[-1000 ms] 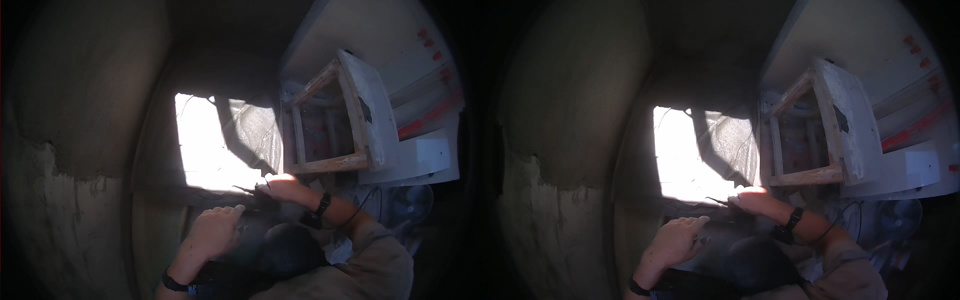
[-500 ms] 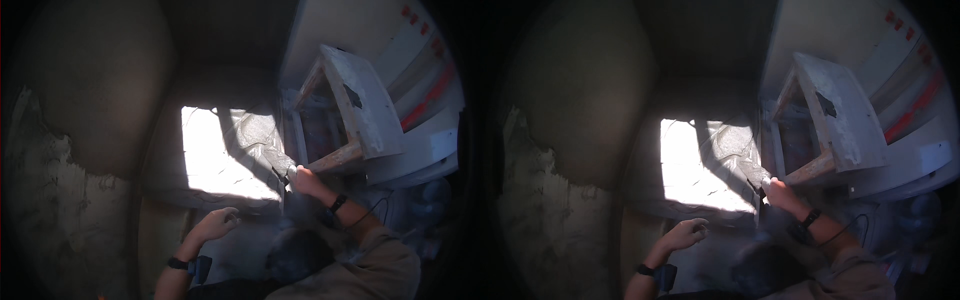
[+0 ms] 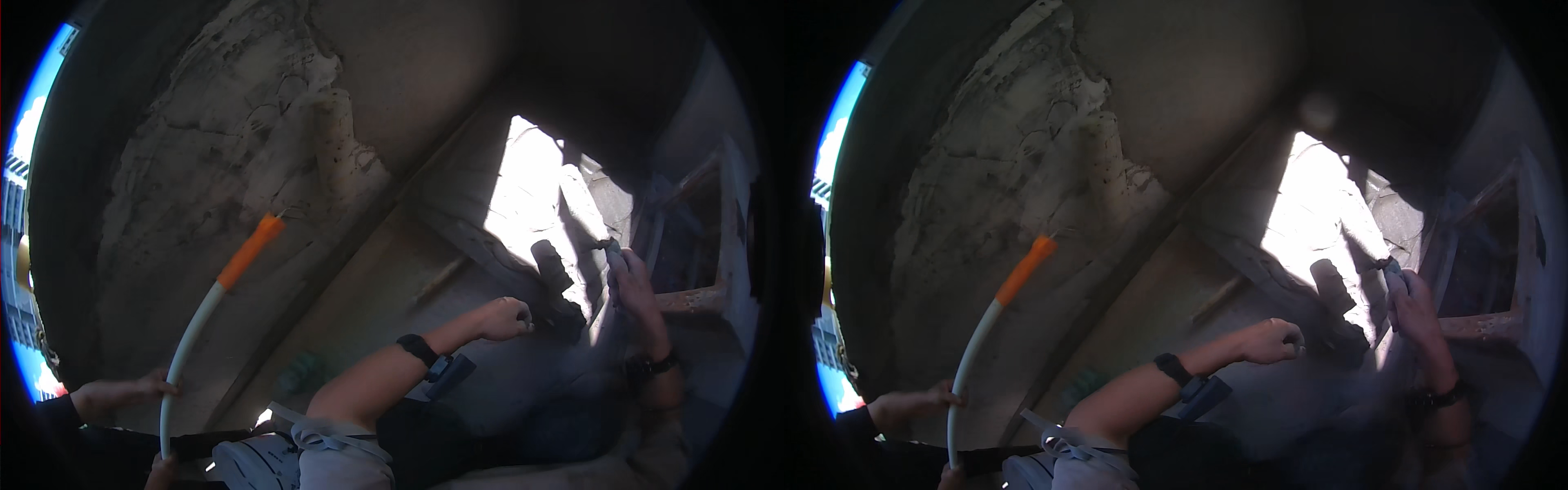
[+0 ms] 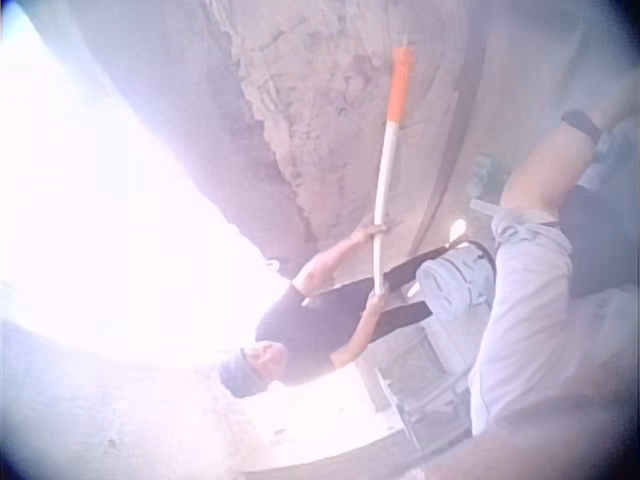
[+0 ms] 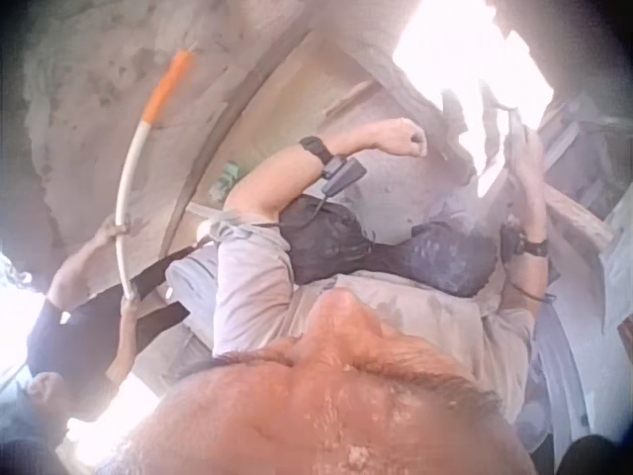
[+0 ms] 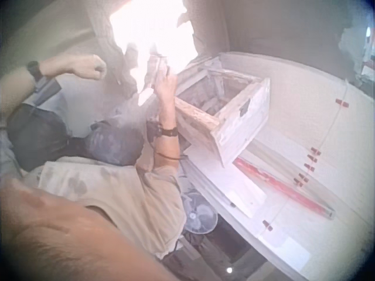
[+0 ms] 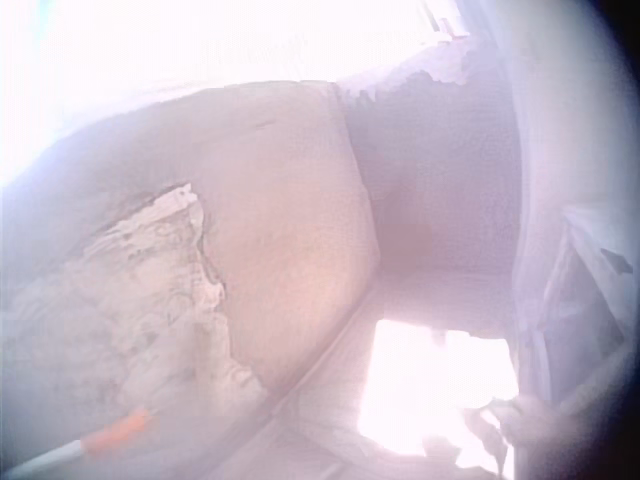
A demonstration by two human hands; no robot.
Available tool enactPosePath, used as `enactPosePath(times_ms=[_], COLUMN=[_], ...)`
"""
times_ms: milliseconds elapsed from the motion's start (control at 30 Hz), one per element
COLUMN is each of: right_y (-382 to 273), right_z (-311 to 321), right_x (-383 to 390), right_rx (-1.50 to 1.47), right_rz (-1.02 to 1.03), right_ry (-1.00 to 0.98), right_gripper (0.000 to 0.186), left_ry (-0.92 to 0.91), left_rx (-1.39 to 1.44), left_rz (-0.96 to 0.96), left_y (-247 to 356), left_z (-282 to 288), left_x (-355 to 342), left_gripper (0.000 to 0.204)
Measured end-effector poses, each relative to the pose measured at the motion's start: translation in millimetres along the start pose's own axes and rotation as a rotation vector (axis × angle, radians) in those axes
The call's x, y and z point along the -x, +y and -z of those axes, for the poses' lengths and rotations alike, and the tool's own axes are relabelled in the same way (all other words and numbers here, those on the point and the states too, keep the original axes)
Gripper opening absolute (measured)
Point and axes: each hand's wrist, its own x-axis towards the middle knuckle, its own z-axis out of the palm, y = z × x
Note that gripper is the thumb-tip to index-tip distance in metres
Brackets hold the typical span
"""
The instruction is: Applying mortar and placing tiles on an interior wall under a window.
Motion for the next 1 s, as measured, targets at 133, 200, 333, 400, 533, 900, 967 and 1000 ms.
enactPosePath(times_ms=[133, 200, 333, 400, 533, 900, 967, 1000], right_y=[-8.7, 2.4, 36.9, 48.3, 45.9, 51.6, 53.0, 52.3], right_z=[-23.8, -29.8, -28.9, -22.3, -8.4, 3.3, 9.4, 11.4], right_x=[-5.5, -9.2, -16.8, -12.8, 0.2, 21.1, 22.0, 21.3], right_rx=[-0.115, -0.164, 0.059, 0.083, 0.166, 0.124, 0.149, 0.130], right_rz=[0.202, 0.118, -0.081, -0.114, -0.119, -0.128, -0.194, -0.195], right_ry=[0.064, -0.024, -0.093, -0.135, -0.110, -0.040, 0.024, 0.014], right_gripper=[0.025, 0.025, 0.029, 0.030, 0.030, 0.032, 0.030, 0.029], left_ry=[0.030, 0.348, 1.189, 1.389, 1.906, 1.632, 1.480, 1.502], left_rx=[0.633, 0.883, 1.327, 1.102, -0.095, -0.077, 0.003, -0.078], left_rz=[0.276, 0.412, 0.618, 0.904, 1.327, 0.973, 1.227, 1.244], left_y=[-60.9, -105.4, -178.8, -196.5, -228.4, -198.5, -190.2, -186.1], left_z=[2.3, -21.1, -99.0, -136.5, -147.4, -86.4, -99.9, -113.8], left_x=[80.8, 140.5, 252.4, 300.5, 363.8, 385.8, 388.2, 390.7], left_gripper=[0.030, 0.026, 0.038, 0.050, 0.073, 0.051, 0.054, 0.056])
